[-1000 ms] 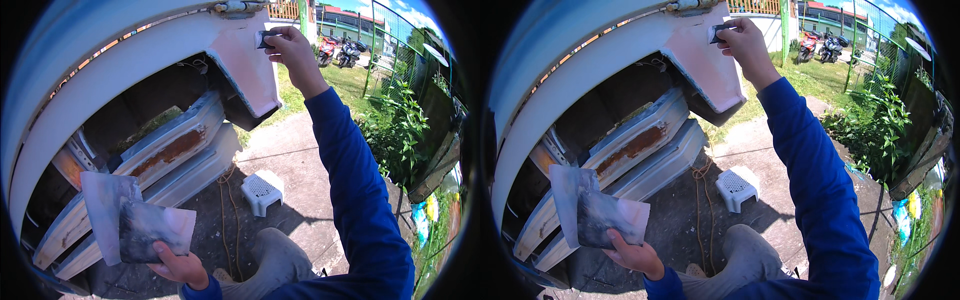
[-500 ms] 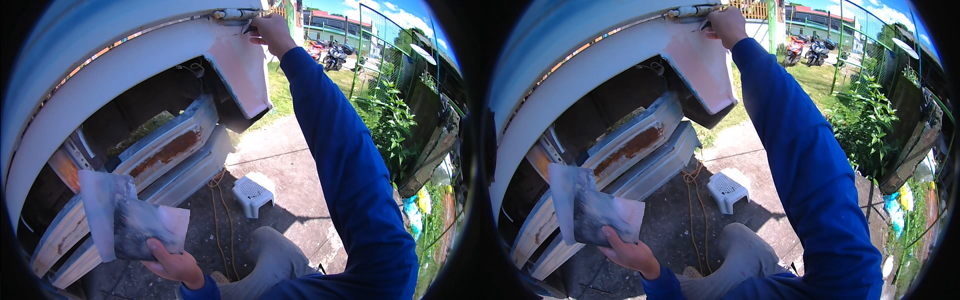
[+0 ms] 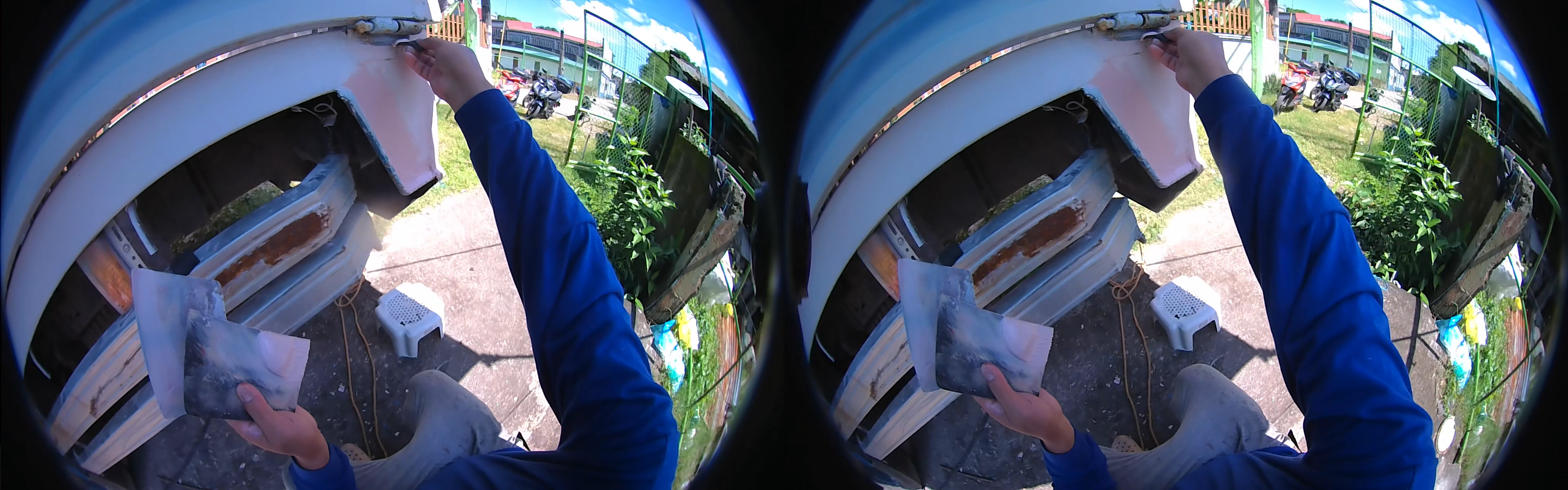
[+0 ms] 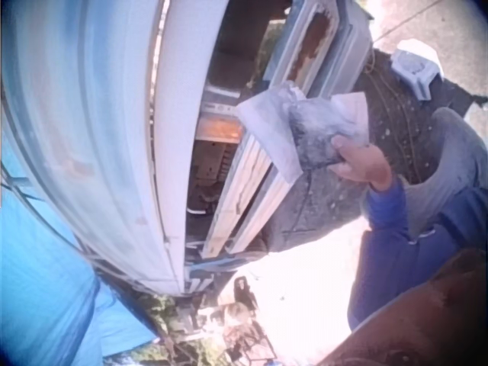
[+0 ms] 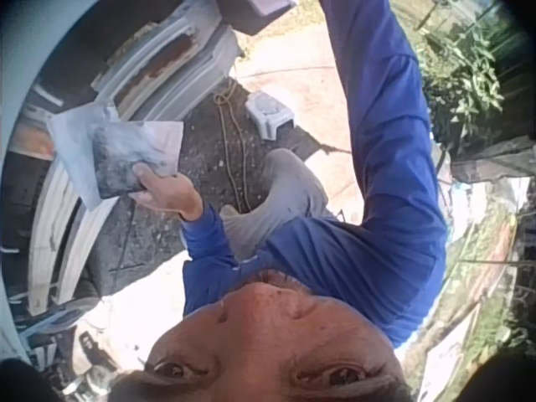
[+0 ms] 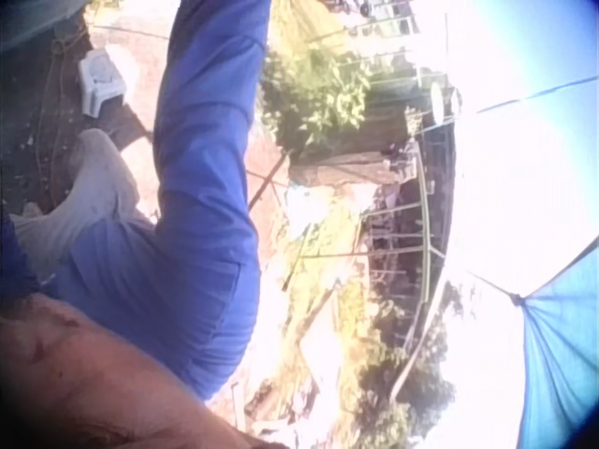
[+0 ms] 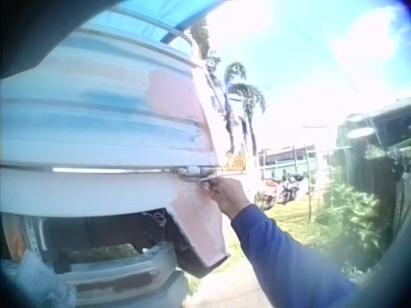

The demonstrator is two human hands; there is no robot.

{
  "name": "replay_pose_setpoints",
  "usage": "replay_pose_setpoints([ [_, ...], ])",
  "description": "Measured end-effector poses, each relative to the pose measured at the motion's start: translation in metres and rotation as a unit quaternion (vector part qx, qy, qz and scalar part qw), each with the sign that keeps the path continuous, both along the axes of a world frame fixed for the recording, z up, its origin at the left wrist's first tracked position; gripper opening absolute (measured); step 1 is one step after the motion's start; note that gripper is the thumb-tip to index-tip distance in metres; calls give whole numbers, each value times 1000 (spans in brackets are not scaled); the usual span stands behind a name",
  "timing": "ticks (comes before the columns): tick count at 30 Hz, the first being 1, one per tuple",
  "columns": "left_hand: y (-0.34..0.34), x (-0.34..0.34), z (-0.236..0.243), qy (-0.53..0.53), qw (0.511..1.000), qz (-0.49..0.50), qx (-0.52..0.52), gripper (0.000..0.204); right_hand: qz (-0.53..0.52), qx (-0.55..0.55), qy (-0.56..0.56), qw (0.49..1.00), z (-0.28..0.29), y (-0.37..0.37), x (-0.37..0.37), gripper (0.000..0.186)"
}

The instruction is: The person sands a white vehicle bumper using sandpaper, then applies a white substance from a can onto the sandpaper using a putty knife. The person continues sanding the bumper surface while seated on a small stool.

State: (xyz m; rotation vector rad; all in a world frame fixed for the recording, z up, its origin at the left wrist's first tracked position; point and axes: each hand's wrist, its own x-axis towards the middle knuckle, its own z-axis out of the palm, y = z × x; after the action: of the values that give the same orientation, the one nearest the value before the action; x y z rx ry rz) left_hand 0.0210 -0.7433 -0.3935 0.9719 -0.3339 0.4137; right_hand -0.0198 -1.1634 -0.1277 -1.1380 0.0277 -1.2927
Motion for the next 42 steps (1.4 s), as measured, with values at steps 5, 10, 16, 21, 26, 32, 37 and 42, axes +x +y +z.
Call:
replay_pose_setpoints([
  [5, 1, 2, -4, 1, 1000, 6, 17, 58, -69, -16, 75, 995, -4, 7, -3, 15],
  [10, 0, -2, -3, -2, 999, 13, 35, 59, -52, -50, 39, 997, 10, 4, 4, 15],
  [16, 0, -4, -1, 1, 1000, -5, 15, 59, -54, 22, 48, 997, -5, 10, 7, 14],
  [21, -10, -10, 0, 18, 999, -28, -12, 60, 16, 5, -13, 1000, -3, 0, 0, 15],
  [26, -4, -4, -4, 13, 1000, 2, 10, 59, -53, -23, 28, 998, -45, 30, -11, 20],
  [32, -6, -2, -12, 21, 999, -12, 30, 56, -309, -241, 122, 912, -56, -6, -12, 24],
  [37, -6, -1, -14, 10, 1000, -12, 24, 56, -522, -359, 106, 766, -44, -18, 2, 25],
  [42, -6, 0, -12, 27, 1000, -6, 10, 56, -546, -356, 124, 748, -34, -14, 14, 24],
])
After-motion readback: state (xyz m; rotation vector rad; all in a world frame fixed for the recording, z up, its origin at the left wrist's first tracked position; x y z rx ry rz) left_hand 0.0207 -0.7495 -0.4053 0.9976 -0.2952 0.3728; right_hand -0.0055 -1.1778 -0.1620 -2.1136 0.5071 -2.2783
